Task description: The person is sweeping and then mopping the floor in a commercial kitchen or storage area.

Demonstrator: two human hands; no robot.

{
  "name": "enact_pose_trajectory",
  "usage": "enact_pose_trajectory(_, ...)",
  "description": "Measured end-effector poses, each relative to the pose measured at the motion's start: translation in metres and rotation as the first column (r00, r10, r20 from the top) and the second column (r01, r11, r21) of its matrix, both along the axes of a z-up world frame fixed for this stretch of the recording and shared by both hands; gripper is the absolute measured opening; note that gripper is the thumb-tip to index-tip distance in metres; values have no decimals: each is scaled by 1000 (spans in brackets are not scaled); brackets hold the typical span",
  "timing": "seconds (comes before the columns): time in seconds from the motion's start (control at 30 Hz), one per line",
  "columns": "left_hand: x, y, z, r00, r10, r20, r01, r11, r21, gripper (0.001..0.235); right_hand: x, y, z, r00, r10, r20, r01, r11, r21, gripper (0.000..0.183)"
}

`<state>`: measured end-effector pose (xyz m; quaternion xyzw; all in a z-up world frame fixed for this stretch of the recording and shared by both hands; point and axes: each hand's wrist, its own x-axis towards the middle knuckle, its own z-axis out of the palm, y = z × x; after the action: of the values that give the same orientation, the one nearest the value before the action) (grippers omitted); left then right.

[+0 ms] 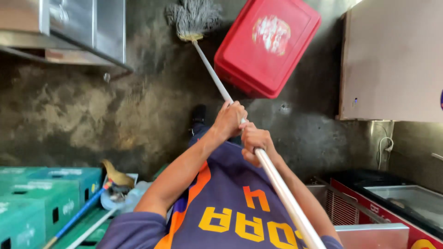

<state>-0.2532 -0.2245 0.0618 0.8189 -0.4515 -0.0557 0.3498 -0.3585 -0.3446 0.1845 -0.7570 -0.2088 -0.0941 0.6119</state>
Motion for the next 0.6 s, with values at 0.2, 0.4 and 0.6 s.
enact_pose_trajectory(0.2, -20, -19, -1, 997, 70, -22, -69, 997, 17, 17, -15, -14, -24, 997, -62, 53, 59, 997, 50, 29)
enact_pose_trajectory(0.4, 4, -36, 2, 991, 132, -39, -131, 991, 36, 12, 18, -27, -36, 972, -120, 204, 93, 986, 138, 28)
enact_pose_trajectory(0.6, 56, -54, -26, 985, 168, 47, -169, 985, 30, 15, 70, -52, -60, 978, -67, 196, 51, 995, 86, 25)
